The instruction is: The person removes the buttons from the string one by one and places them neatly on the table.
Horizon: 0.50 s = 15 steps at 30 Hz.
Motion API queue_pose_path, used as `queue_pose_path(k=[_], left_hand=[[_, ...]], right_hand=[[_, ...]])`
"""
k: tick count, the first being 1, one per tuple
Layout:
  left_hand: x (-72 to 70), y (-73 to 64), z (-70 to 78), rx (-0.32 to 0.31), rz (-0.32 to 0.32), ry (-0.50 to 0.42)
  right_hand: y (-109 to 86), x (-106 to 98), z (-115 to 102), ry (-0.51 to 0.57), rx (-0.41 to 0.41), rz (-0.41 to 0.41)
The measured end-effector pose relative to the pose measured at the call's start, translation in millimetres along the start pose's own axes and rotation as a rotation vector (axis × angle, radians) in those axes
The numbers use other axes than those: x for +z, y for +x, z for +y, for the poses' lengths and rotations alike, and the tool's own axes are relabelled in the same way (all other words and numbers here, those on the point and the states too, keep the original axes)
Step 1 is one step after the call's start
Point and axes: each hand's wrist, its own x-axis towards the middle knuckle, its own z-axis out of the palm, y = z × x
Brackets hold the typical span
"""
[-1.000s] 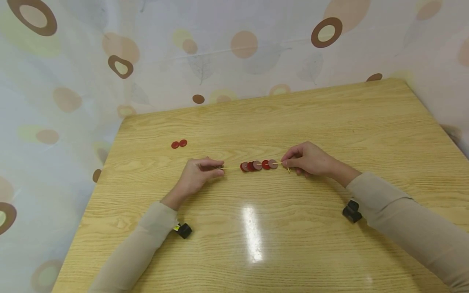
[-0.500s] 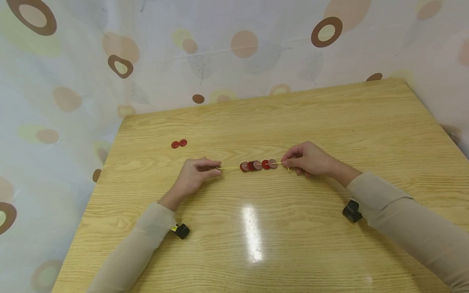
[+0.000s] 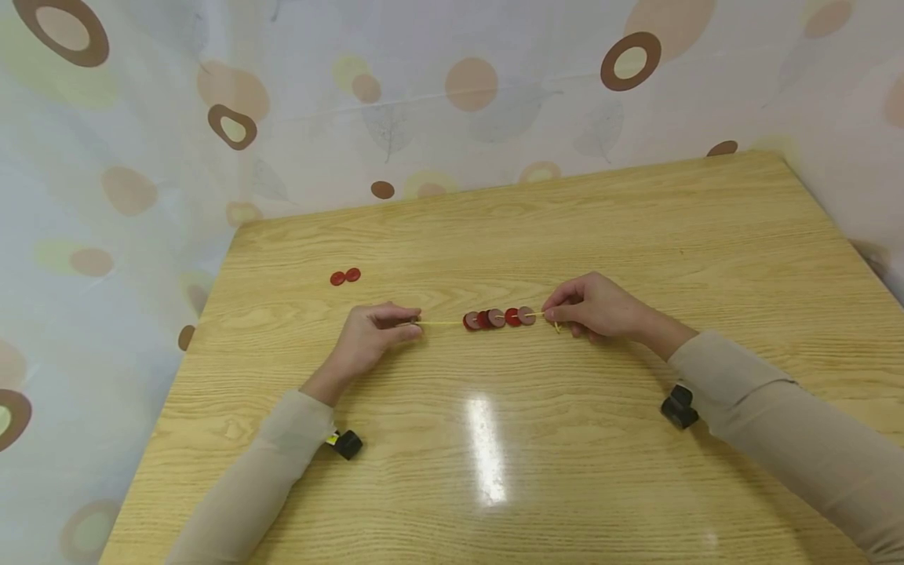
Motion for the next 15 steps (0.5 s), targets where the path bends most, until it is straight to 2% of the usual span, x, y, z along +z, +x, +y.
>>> queue_pose_path(k=[15], left_hand=[[-2.2, -2.9, -1.7, -0.009, 0.028, -0.053]], right_hand=[[-1.8, -1.3, 1.5, 0.001, 0.009, 0.002]])
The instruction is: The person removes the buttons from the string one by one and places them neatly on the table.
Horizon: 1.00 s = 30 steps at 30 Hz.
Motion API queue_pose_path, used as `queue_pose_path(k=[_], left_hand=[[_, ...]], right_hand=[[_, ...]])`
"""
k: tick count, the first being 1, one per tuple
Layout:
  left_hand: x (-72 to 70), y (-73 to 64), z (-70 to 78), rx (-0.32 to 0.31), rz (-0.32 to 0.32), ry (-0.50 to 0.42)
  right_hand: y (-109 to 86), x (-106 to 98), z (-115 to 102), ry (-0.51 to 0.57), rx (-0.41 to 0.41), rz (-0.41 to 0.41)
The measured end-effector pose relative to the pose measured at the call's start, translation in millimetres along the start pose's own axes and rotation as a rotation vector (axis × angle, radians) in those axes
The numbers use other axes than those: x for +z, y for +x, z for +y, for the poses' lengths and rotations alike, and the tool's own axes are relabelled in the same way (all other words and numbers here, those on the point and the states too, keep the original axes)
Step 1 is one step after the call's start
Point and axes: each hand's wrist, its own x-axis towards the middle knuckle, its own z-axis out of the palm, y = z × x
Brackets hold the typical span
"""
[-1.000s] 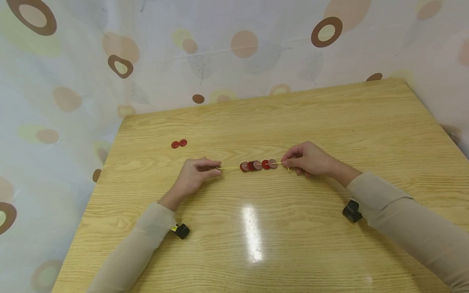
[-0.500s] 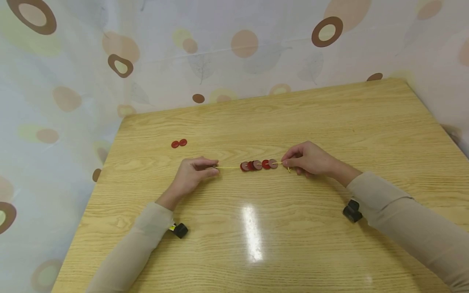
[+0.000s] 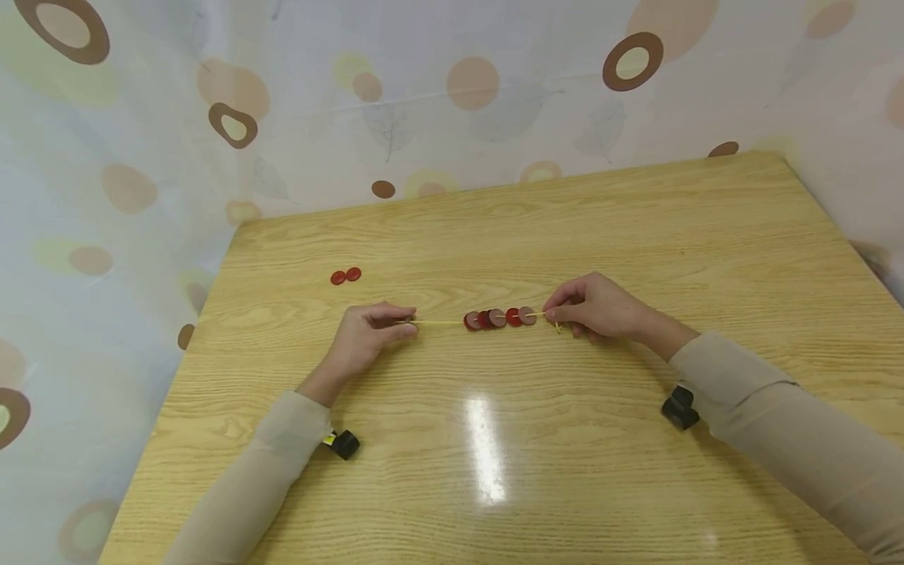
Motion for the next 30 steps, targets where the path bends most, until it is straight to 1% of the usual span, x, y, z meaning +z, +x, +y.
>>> queue_pose_path(k=[11, 18, 30], left_hand=[[-4.6, -2.4, 1.4, -0.010, 0.017, 0.006], [-8.8, -1.4, -0.7, -0.010, 0.019, 0.014], [-17.3, -1.1, -0.4, -0.038, 0.049, 0.036]], right_hand=[[-0.9, -1, 0, 0.001, -0.002, -0.001], [-0.5, -1, 0, 0.004, -0.006, -0.001], [1.6, -1, 0, 0.009, -0.007, -0.004]])
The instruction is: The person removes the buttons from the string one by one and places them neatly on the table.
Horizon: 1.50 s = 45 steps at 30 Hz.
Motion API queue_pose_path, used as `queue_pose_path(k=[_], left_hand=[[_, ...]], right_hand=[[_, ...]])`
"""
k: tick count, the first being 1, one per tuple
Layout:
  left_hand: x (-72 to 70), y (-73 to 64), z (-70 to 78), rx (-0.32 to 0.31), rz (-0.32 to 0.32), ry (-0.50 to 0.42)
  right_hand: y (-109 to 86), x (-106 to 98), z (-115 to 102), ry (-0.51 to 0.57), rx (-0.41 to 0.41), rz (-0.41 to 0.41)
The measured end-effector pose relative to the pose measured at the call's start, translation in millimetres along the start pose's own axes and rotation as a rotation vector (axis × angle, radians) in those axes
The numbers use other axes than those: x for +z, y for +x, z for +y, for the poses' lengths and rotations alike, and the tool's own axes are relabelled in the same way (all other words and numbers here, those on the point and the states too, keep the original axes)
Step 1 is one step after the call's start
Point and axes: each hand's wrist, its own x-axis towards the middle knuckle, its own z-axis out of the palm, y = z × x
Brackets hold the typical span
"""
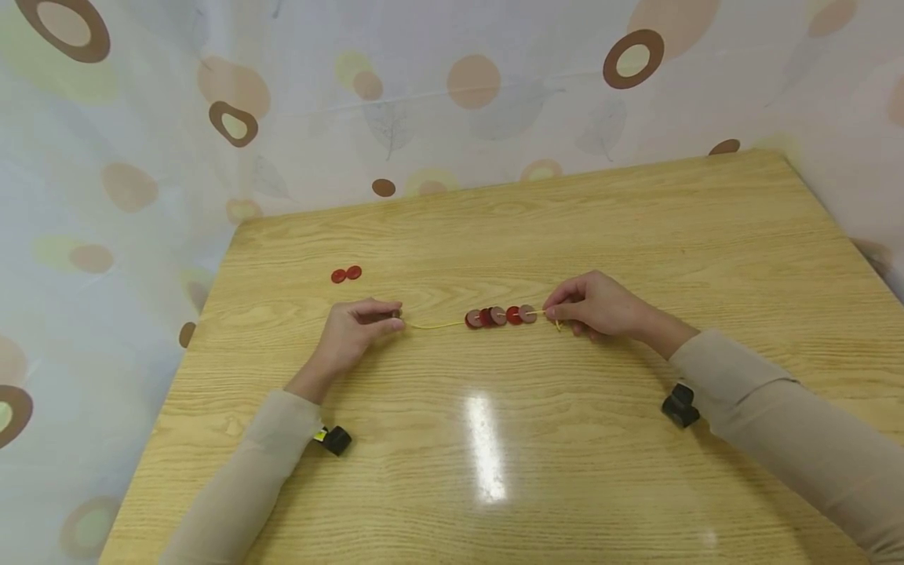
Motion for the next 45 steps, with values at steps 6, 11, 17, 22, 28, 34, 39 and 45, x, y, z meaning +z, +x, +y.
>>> queue_pose_path(k=[6, 11, 17, 22, 28, 34, 39, 45], left_hand=[[-4.6, -0.5, -0.5, -0.009, 0.010, 0.020], [-7.5, -0.1, 0.4, -0.025, 0.022, 0.031], [-12.0, 2.7, 1.7, -0.048, 0.041, 0.045], [-17.3, 13.9, 6.2, 0.030, 0.051, 0.168], [-28.7, 39.6, 13.6, 0.289, 0.036, 0.610], [-39.6, 66.4, 14.6, 0.389, 0.007, 0.980], [-45.3, 80.1, 9.5, 0.305, -0.038, 1.050], [-51.2, 89.7, 1.0, 0.248, -0.081, 1.034]], right_hand=[[0.2, 0, -1, -0.003, 0.004, -0.003], [0.7, 0, -1, -0.007, 0.002, -0.003], [1.2, 0, 0, -0.009, 0.003, -0.005], [-0.3, -1, 1, -0.010, 0.005, -0.002], [-2.1, -2, 1, -0.005, 0.009, 0.005], [-3.1, -1, 1, 0.005, 0.011, 0.005], [-3.6, 1, 2, -0.002, 0.012, 0.000], [-3.4, 3, 1, 0.008, 0.003, -0.014]])
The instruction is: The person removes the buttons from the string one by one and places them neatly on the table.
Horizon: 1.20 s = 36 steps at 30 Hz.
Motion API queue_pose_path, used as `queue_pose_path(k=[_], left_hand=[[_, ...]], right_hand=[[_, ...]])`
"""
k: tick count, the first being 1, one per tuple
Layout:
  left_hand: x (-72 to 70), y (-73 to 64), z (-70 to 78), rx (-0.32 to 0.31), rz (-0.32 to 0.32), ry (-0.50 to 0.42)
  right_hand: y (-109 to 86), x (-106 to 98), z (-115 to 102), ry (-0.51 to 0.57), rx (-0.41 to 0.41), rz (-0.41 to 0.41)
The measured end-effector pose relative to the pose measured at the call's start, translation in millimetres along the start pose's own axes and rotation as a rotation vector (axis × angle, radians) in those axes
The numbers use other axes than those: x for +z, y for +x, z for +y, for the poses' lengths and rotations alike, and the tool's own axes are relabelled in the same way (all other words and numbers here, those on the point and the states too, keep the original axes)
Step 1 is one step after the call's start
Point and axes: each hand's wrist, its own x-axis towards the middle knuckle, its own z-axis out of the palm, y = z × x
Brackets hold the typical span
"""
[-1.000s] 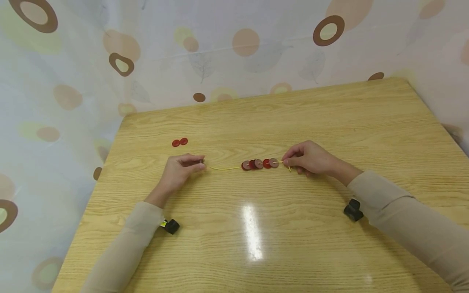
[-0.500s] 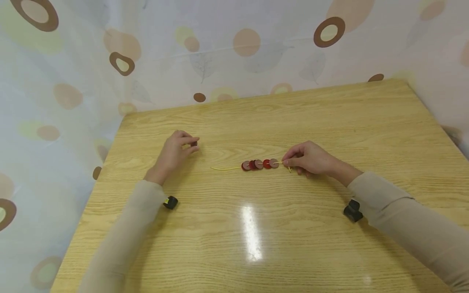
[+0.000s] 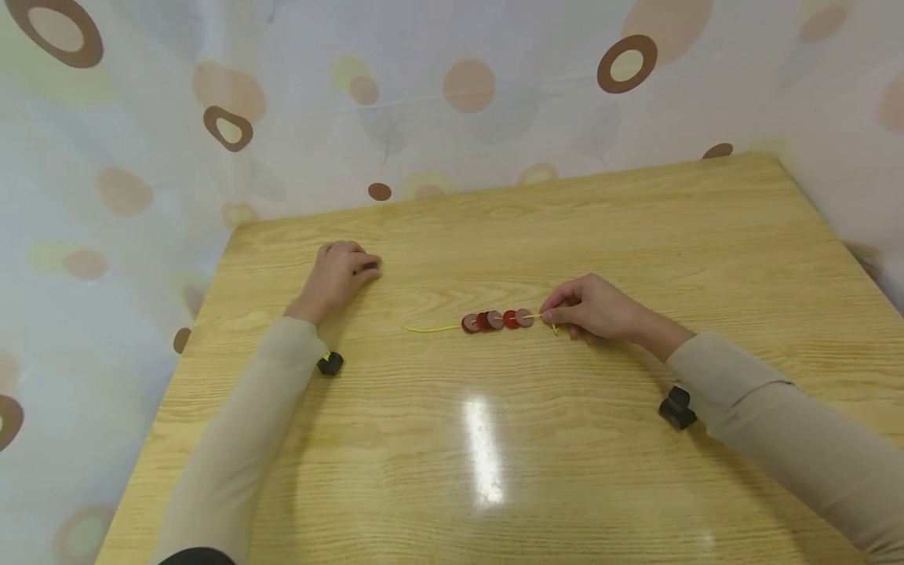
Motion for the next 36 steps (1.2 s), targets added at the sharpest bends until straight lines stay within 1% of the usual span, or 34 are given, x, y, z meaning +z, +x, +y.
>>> queue_pose_path(k=[6, 10, 14, 17, 27, 32, 36], left_hand=[[1.0, 0.7, -6.4, -0.042, -0.005, -0.101], [1.6, -0.9, -8.2, -0.064, 0.008, -0.173], [3.3, -2.9, -9.9, -0.100, 0.010, -0.253], [4.4, -4.6, -10.7, -0.124, 0.010, -0.291], [4.6, -11.3, -11.5, -0.146, 0.003, -0.319], [5.5, -12.4, -13.2, -0.141, 0.000, -0.339], [4.6, -13.4, -13.1, -0.140, -0.008, -0.334]], right_hand=[[1.3, 0, 1, 0.006, -0.005, 0.002], [1.8, 0, 1, 0.010, -0.004, 0.007], [1.9, 0, 0, 0.011, -0.005, 0.011], [1.6, 0, 0, 0.011, -0.011, 0.007], [1.2, 0, 0, 0.005, -0.021, -0.004], [1.3, 0, 0, 0.000, -0.013, -0.001], [1.8, 0, 2, -0.007, -0.007, 0.004]])
